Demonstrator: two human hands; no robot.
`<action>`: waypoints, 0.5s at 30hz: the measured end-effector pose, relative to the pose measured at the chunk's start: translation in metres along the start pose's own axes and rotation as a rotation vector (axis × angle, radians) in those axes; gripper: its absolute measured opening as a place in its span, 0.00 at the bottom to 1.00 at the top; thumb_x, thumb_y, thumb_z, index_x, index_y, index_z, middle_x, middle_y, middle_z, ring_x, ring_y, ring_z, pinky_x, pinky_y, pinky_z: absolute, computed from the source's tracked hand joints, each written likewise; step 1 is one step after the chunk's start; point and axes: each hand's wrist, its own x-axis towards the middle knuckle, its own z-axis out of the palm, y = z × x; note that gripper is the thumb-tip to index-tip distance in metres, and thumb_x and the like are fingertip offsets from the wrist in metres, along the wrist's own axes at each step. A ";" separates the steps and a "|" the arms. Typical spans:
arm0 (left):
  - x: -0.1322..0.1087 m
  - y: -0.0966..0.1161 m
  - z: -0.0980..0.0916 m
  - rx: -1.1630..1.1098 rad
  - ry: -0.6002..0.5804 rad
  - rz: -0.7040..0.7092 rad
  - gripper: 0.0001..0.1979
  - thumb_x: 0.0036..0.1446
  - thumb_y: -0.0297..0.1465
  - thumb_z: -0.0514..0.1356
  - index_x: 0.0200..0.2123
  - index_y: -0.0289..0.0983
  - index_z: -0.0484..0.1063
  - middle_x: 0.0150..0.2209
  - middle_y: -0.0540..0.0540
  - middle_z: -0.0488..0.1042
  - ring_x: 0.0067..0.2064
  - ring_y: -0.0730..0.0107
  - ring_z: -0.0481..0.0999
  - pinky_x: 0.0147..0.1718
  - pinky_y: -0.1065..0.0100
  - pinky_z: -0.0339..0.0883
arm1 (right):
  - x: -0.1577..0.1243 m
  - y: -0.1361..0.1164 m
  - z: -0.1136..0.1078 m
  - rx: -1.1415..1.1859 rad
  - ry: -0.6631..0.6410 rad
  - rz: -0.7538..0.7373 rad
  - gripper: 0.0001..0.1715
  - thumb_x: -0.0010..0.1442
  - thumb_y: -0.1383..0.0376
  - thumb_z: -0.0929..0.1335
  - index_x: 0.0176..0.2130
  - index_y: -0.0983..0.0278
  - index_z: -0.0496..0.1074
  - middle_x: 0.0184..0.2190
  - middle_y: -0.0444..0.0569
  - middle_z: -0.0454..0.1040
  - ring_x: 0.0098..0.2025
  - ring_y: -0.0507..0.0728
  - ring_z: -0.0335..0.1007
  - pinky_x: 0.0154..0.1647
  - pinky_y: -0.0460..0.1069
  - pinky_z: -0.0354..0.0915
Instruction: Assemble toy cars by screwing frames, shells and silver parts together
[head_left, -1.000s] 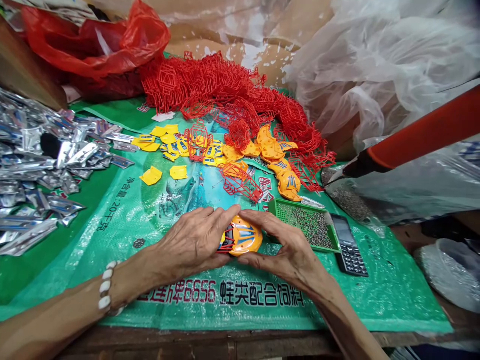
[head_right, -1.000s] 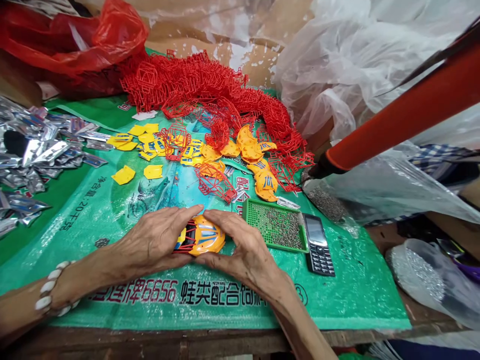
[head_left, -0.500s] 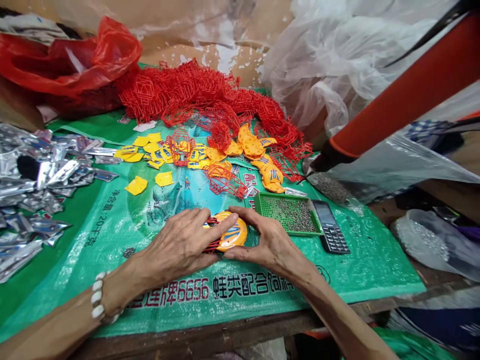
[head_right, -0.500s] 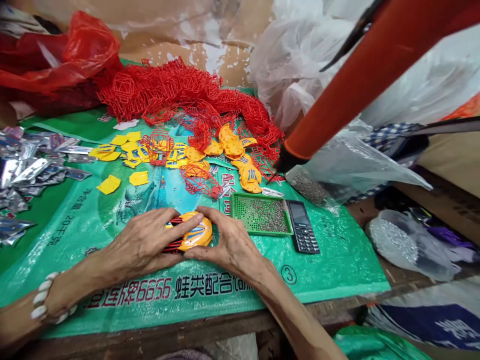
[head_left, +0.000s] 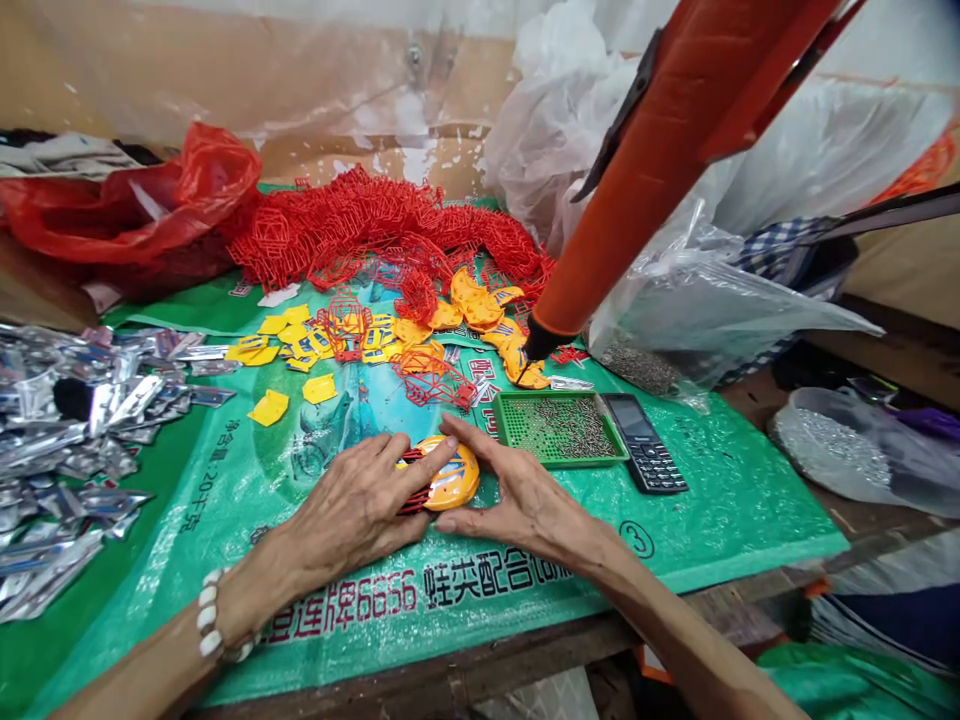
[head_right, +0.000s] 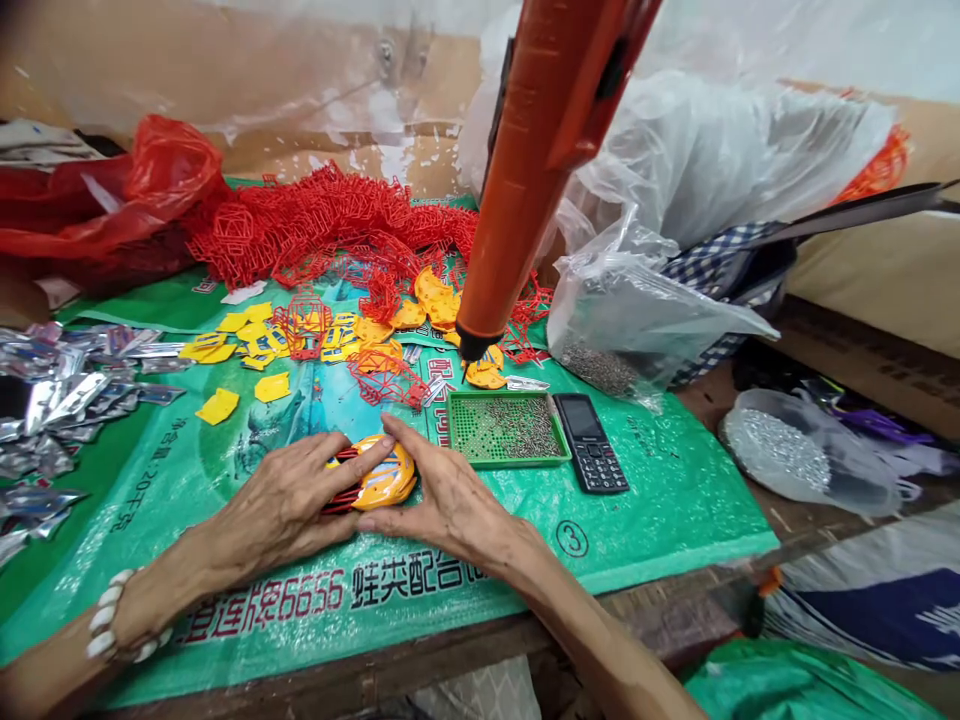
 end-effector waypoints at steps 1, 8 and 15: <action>0.000 0.000 0.000 -0.001 0.006 -0.001 0.30 0.59 0.32 0.57 0.64 0.37 0.56 0.38 0.42 0.69 0.37 0.57 0.71 0.33 0.62 0.69 | -0.003 0.001 0.000 -0.004 0.024 -0.001 0.51 0.52 0.50 0.74 0.66 0.65 0.54 0.61 0.60 0.67 0.60 0.65 0.68 0.58 0.66 0.67; 0.003 0.002 -0.003 0.005 0.044 0.000 0.29 0.60 0.30 0.56 0.63 0.33 0.57 0.34 0.44 0.70 0.34 0.59 0.71 0.30 0.63 0.69 | -0.014 0.006 0.004 -0.218 0.273 -0.274 0.27 0.60 0.58 0.70 0.57 0.63 0.69 0.55 0.57 0.74 0.57 0.61 0.72 0.54 0.59 0.73; -0.005 -0.007 0.003 -0.163 0.184 0.008 0.27 0.59 0.30 0.56 0.62 0.32 0.61 0.37 0.42 0.72 0.36 0.63 0.73 0.33 0.64 0.71 | -0.015 -0.035 -0.052 -0.172 0.718 -0.135 0.07 0.61 0.64 0.69 0.37 0.64 0.78 0.27 0.44 0.80 0.26 0.50 0.76 0.28 0.44 0.72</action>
